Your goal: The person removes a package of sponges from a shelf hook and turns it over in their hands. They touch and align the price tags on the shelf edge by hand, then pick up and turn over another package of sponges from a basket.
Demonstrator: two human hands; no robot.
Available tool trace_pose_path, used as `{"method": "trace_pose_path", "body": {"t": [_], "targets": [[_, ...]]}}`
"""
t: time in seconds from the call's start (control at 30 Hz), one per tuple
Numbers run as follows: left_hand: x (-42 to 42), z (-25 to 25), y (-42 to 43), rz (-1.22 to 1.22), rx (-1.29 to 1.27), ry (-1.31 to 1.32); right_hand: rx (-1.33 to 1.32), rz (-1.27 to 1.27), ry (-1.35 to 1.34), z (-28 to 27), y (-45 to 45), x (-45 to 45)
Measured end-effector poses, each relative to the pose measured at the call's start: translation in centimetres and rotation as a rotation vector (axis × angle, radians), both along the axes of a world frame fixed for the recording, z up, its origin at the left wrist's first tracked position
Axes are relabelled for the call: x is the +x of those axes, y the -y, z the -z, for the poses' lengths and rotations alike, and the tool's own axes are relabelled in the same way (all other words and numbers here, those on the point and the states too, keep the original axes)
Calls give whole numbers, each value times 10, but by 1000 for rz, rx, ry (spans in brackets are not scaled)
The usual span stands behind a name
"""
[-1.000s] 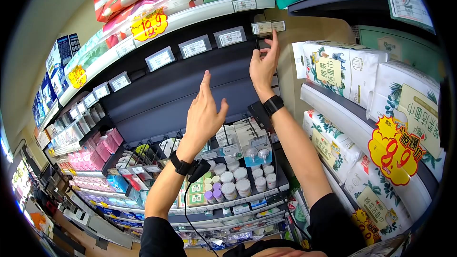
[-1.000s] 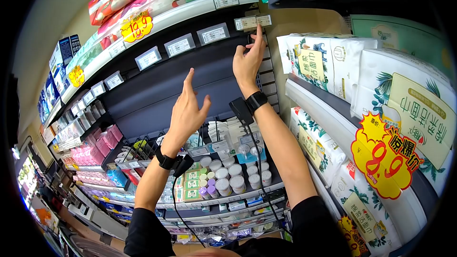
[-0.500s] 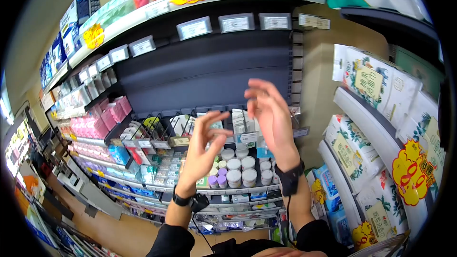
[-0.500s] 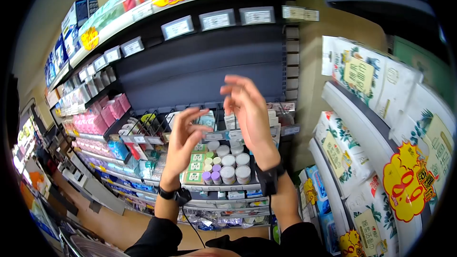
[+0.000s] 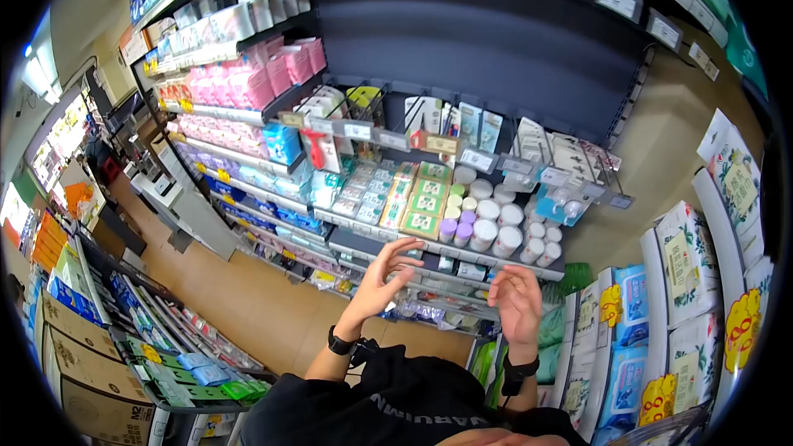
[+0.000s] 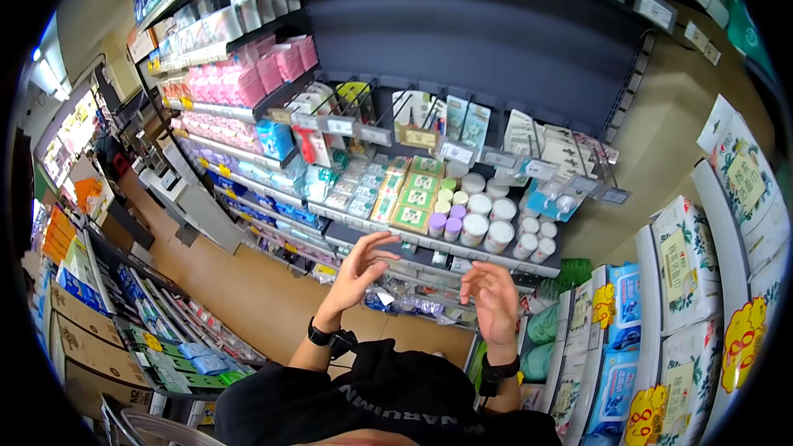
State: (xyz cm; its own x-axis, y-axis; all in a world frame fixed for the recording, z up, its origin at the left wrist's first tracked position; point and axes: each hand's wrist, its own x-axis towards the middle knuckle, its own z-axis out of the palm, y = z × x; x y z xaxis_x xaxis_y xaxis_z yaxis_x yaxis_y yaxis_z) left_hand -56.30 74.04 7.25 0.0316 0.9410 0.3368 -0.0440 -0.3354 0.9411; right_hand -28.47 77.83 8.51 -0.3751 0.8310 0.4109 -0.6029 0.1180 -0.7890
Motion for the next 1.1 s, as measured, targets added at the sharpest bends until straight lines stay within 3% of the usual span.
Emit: {"method": "trace_pose_path", "body": {"t": [0.17,0.4,0.57,0.73,0.9,1.1], "targets": [[-49,28,57,-96,-81,148,-223,6,-73,51,45,-30],[-78,44,126,-135,-139,245,-395,85,-87,48,93,-79],[-80,78,133,-22,-193,311,-324,85,-10,44,135,-108],[-69,77,145,93,-218,356,-381,15,59,54,181,-112],[-69,74,161,-92,-263,305,-406,38,80,59,206,-107],[-54,69,185,-100,-275,266,-368,83,36,57,232,-95]]}}
